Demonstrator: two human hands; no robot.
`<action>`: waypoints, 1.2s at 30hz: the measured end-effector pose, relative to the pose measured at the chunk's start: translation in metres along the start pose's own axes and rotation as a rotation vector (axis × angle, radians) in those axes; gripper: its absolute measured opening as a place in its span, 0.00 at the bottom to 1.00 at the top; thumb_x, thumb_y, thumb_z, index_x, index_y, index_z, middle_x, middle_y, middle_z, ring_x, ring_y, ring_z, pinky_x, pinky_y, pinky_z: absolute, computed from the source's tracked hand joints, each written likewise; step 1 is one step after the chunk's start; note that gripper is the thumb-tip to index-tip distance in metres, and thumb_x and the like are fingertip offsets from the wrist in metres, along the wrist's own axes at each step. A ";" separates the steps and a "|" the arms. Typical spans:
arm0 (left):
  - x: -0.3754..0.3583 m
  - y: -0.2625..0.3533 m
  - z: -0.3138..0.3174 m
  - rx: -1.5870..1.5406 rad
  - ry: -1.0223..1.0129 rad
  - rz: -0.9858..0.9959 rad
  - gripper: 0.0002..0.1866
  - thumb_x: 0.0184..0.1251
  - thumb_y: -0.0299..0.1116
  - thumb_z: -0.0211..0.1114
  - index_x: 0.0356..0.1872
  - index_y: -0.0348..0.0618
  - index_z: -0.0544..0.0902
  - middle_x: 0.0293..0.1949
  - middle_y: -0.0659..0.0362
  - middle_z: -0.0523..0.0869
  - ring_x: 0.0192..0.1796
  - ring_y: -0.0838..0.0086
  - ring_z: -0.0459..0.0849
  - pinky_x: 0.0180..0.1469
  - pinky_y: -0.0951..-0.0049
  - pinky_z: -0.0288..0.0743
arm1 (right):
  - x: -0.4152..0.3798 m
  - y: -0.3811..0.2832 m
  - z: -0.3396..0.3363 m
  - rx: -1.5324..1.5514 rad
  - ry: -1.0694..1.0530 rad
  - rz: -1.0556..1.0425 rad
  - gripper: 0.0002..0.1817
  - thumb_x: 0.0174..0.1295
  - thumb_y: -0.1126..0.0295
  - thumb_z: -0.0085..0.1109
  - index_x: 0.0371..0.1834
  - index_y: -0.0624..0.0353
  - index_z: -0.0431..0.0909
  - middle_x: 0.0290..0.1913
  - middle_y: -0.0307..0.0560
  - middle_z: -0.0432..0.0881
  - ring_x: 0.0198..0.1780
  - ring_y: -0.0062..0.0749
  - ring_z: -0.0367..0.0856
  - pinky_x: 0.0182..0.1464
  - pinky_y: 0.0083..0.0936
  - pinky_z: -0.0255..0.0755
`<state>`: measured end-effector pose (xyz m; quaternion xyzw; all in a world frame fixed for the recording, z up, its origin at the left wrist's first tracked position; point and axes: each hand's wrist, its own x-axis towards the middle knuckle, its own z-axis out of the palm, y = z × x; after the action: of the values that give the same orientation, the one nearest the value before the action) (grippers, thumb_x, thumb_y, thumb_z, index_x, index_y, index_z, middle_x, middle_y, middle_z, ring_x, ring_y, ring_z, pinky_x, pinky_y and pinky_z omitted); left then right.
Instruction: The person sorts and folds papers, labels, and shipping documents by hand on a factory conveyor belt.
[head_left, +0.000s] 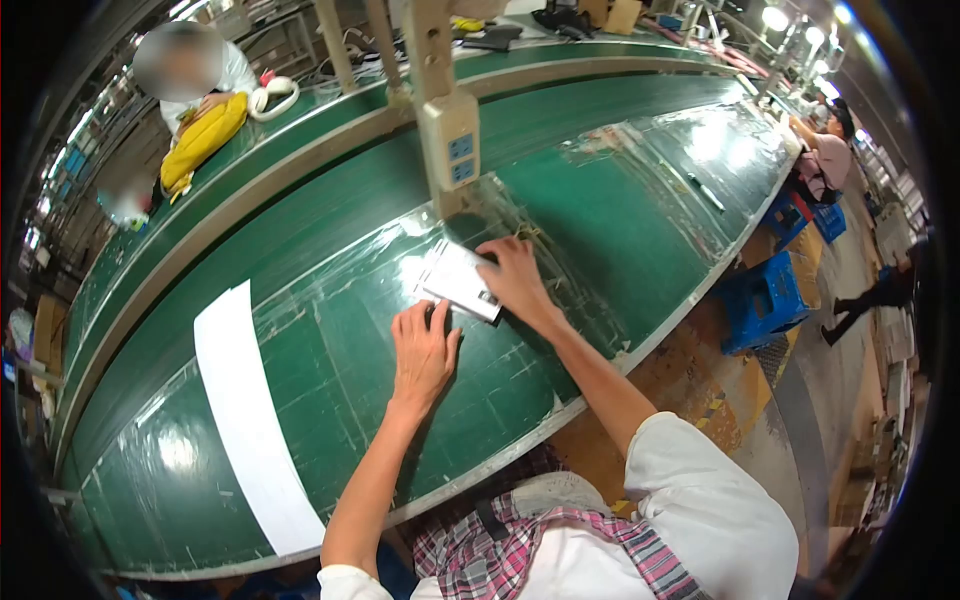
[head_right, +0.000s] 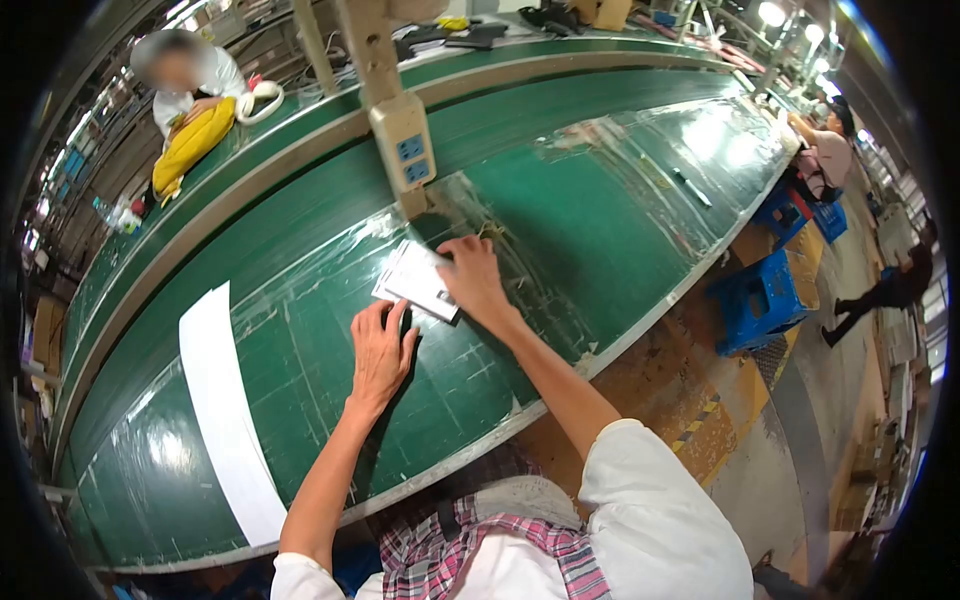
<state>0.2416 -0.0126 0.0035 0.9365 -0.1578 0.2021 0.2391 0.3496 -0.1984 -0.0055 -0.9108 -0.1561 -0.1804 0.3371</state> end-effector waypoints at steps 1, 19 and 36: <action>0.001 0.000 0.001 -0.007 0.000 0.021 0.26 0.64 0.32 0.69 0.63 0.37 0.75 0.56 0.46 0.75 0.59 0.52 0.73 0.66 0.52 0.63 | 0.004 0.003 0.002 -0.043 -0.043 0.016 0.14 0.58 0.68 0.66 0.47 0.55 0.84 0.51 0.55 0.81 0.55 0.56 0.78 0.57 0.48 0.73; -0.026 0.001 -0.040 -0.174 0.207 -0.090 0.14 0.64 0.25 0.66 0.52 0.42 0.83 0.53 0.51 0.81 0.57 0.53 0.78 0.63 0.56 0.68 | -0.003 -0.078 -0.031 0.141 0.150 -0.310 0.17 0.54 0.76 0.62 0.49 0.57 0.80 0.51 0.50 0.77 0.57 0.48 0.72 0.61 0.42 0.66; -0.299 -0.028 -0.265 0.344 -0.280 -0.288 0.33 0.55 0.39 0.76 0.61 0.37 0.77 0.62 0.50 0.79 0.67 0.54 0.75 0.68 0.58 0.69 | -0.074 -0.138 0.047 0.408 -0.351 -0.490 0.11 0.60 0.84 0.58 0.43 0.60 0.83 0.43 0.48 0.80 0.50 0.46 0.75 0.53 0.38 0.72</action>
<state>-0.0879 0.2056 0.0700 0.9951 -0.0178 0.0582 0.0782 0.2382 -0.0791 0.0065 -0.7774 -0.4579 -0.0621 0.4268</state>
